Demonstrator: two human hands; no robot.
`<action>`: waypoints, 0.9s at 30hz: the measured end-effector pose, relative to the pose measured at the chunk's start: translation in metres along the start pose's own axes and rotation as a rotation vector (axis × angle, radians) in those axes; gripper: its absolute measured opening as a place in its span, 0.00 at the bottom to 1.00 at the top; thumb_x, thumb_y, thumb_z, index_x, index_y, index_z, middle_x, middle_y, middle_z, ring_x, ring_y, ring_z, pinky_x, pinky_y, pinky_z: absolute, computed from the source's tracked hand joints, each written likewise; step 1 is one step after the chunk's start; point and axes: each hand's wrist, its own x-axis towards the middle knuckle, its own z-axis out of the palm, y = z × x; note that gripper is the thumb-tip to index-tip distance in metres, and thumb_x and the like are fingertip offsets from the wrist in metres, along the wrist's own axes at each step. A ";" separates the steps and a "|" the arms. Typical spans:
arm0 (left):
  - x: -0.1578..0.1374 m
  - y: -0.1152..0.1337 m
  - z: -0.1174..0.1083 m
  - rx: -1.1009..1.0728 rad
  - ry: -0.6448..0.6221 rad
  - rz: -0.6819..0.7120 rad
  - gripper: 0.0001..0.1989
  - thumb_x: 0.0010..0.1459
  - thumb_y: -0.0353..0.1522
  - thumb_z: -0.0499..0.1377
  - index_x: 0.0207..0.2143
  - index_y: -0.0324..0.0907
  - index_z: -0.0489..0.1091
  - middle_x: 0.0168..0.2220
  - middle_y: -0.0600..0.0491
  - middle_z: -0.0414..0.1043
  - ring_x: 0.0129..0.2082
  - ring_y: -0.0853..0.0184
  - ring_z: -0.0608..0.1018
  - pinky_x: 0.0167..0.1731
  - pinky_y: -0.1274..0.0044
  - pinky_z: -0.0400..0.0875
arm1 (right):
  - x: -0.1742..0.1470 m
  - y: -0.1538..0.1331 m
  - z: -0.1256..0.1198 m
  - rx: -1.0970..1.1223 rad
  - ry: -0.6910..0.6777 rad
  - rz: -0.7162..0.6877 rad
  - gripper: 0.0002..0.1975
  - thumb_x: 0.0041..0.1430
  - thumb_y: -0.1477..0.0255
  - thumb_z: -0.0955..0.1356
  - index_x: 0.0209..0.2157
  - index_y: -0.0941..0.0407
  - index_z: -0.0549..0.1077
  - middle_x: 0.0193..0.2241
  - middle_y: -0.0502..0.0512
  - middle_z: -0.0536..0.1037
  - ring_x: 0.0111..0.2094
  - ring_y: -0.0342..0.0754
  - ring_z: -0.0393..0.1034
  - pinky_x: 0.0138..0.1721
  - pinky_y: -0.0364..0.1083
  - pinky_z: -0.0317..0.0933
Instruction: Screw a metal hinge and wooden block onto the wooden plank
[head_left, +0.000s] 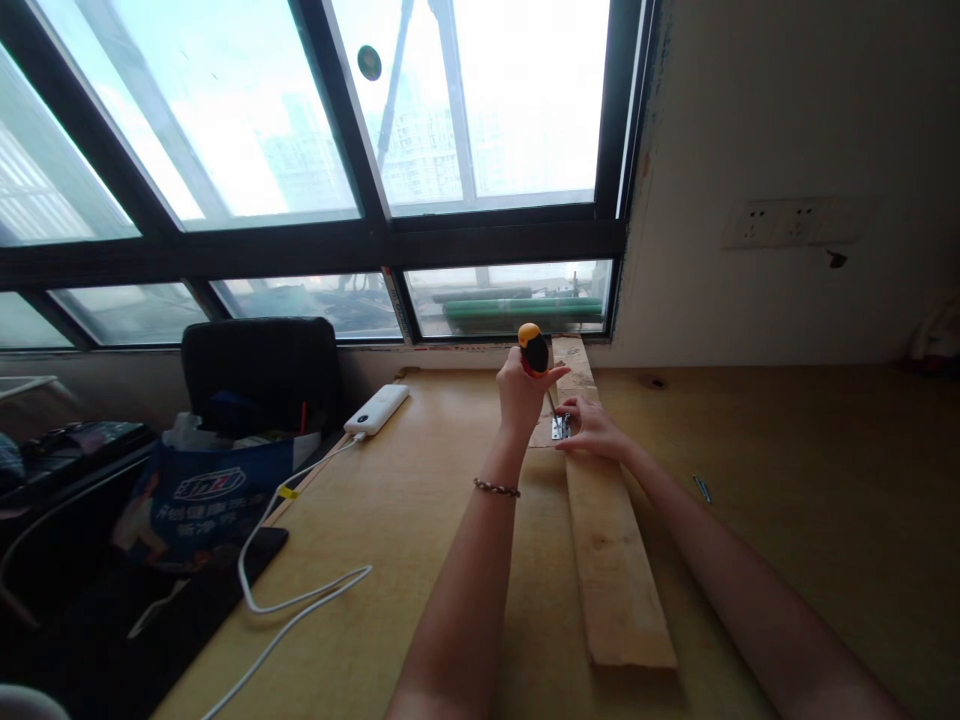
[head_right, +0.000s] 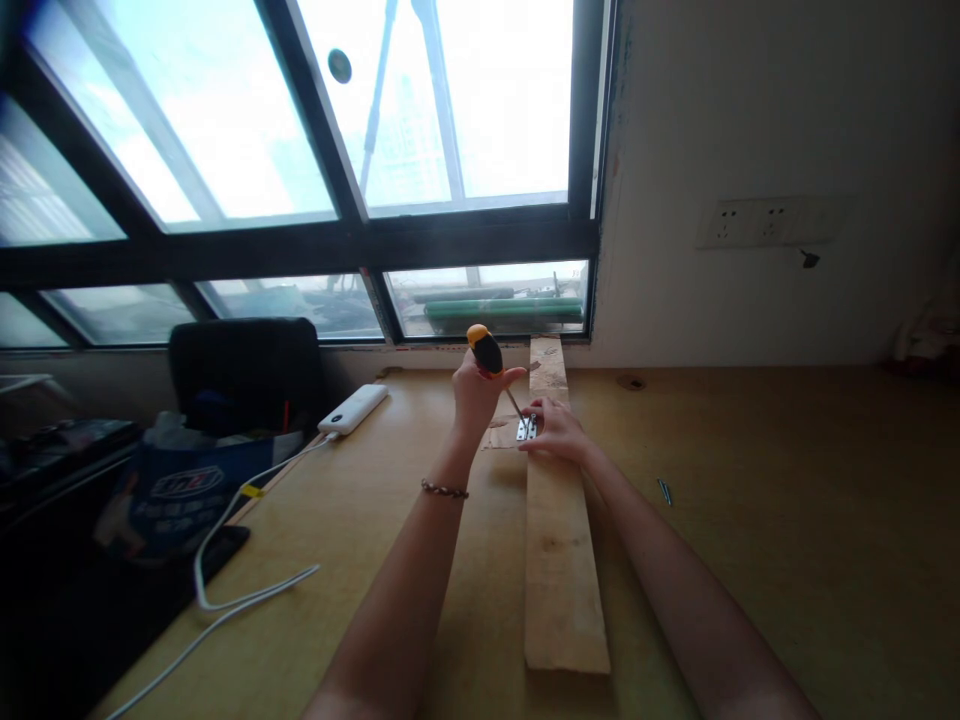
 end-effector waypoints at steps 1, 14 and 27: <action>0.000 0.002 -0.001 0.006 0.000 -0.007 0.22 0.34 0.44 0.67 0.26 0.42 0.61 0.21 0.57 0.66 0.22 0.70 0.68 0.23 0.79 0.58 | 0.000 0.000 0.000 0.001 0.001 0.002 0.33 0.34 0.59 0.75 0.44 0.55 0.67 0.45 0.57 0.70 0.47 0.53 0.64 0.47 0.50 0.57; 0.002 0.000 0.004 -0.467 -0.319 -0.024 0.12 0.47 0.27 0.57 0.34 0.42 0.57 0.29 0.53 0.72 0.31 0.68 0.75 0.35 0.74 0.68 | 0.001 0.000 0.001 -0.003 -0.006 0.004 0.33 0.33 0.60 0.75 0.42 0.56 0.65 0.44 0.57 0.72 0.46 0.54 0.65 0.46 0.51 0.58; 0.001 0.000 0.002 -0.195 -0.063 -0.052 0.20 0.40 0.43 0.65 0.27 0.41 0.59 0.24 0.56 0.64 0.26 0.69 0.70 0.27 0.78 0.62 | 0.000 -0.002 0.000 -0.009 -0.009 0.015 0.33 0.33 0.61 0.75 0.43 0.55 0.66 0.45 0.57 0.72 0.47 0.55 0.64 0.47 0.52 0.56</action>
